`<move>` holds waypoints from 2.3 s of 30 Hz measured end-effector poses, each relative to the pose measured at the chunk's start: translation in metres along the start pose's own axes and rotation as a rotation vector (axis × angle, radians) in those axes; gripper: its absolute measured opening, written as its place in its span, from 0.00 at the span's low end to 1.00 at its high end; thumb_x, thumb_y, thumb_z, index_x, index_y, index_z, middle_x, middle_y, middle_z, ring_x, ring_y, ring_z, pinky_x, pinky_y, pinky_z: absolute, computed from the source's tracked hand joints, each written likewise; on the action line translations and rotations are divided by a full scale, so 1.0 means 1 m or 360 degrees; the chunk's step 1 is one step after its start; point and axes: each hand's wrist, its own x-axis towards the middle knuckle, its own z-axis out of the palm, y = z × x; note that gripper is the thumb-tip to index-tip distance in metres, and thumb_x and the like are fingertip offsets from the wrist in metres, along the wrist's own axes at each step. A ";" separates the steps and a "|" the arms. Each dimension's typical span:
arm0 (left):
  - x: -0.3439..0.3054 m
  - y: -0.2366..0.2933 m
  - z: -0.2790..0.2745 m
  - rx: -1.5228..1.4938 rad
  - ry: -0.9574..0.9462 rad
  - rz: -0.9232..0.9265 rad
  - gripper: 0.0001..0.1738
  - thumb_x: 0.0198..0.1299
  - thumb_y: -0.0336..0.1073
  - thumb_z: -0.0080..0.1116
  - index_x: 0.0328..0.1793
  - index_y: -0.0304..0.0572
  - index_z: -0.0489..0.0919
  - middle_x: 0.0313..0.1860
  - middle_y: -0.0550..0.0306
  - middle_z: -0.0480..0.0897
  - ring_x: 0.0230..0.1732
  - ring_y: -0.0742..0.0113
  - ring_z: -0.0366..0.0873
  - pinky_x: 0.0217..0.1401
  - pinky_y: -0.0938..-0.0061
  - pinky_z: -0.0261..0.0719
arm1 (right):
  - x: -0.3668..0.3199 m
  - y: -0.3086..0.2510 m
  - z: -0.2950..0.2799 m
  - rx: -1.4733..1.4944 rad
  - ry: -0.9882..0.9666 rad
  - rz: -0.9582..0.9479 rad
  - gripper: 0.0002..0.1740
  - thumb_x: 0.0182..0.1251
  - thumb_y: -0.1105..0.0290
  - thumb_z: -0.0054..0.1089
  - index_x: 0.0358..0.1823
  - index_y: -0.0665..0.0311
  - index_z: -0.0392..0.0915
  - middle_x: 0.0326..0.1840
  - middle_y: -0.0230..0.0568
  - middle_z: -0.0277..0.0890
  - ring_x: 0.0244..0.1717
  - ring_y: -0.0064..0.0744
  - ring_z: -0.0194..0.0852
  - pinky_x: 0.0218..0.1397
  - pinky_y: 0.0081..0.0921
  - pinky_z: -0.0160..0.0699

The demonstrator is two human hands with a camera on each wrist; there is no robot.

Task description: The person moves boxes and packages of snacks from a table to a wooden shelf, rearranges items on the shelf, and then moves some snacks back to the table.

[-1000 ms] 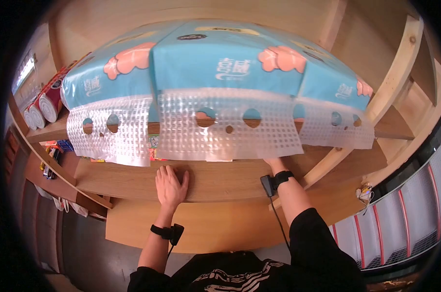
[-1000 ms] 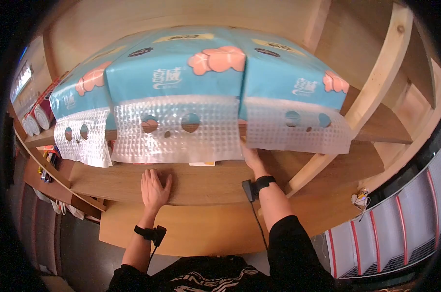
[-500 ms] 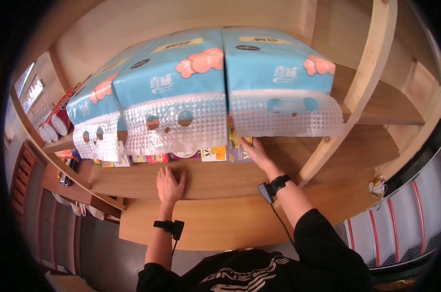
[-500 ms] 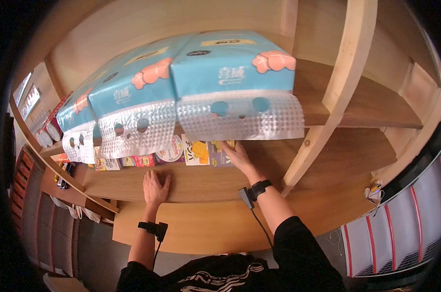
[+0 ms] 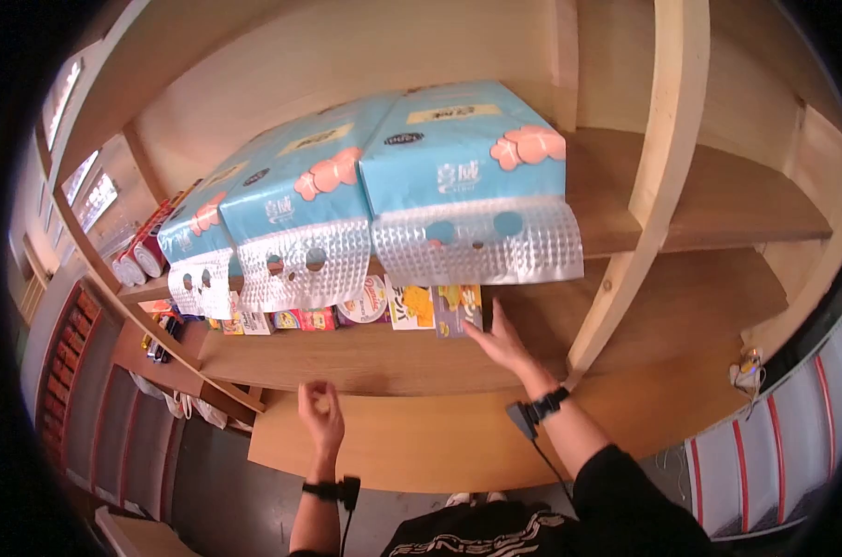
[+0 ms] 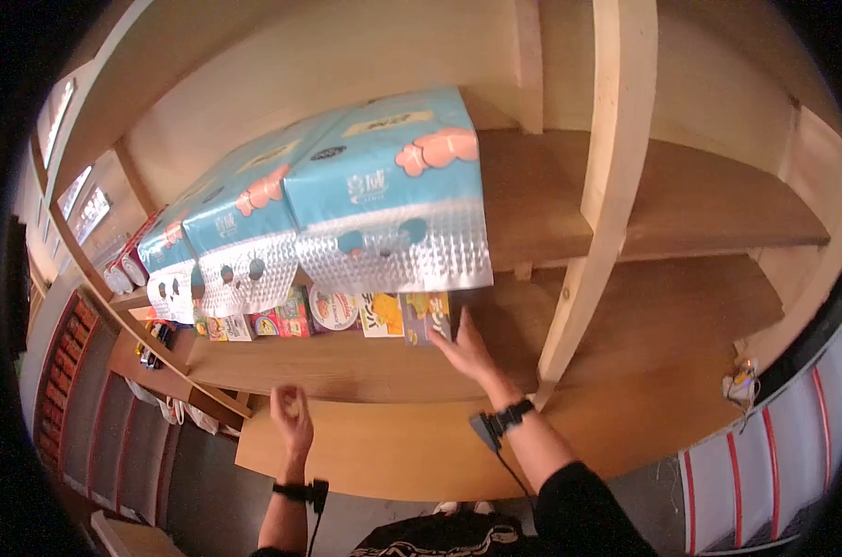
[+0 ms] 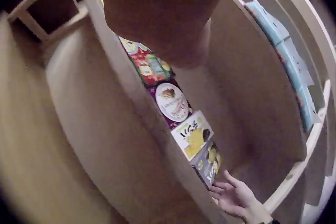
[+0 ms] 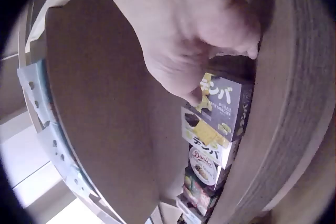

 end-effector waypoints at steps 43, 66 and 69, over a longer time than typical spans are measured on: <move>-0.613 -0.104 -0.410 0.0276 0.0384 -0.2877 0.15 0.54 0.40 0.60 0.38 0.33 0.81 0.28 0.54 0.84 0.27 0.69 0.81 0.33 0.74 0.80 | -0.186 -0.124 0.360 0.0090 -0.0758 -0.0367 0.14 0.64 0.74 0.59 0.50 0.70 0.73 0.40 0.39 0.77 0.38 0.23 0.77 0.41 0.20 0.75; -0.519 -0.138 -0.539 0.0141 0.0840 -0.3182 0.15 0.58 0.38 0.60 0.42 0.32 0.82 0.29 0.57 0.83 0.25 0.74 0.78 0.30 0.76 0.78 | -0.162 -0.244 0.805 0.0535 -0.1594 -0.0373 0.11 0.64 0.73 0.59 0.47 0.67 0.76 0.35 0.36 0.79 0.35 0.21 0.78 0.42 0.20 0.78; -0.536 -0.195 -0.577 0.0197 0.1196 -0.2957 0.17 0.57 0.41 0.60 0.44 0.32 0.81 0.31 0.56 0.84 0.28 0.72 0.81 0.34 0.76 0.79 | -0.157 -0.262 0.843 0.0465 -0.1644 -0.0389 0.11 0.64 0.73 0.59 0.47 0.67 0.76 0.36 0.36 0.80 0.36 0.22 0.78 0.41 0.21 0.78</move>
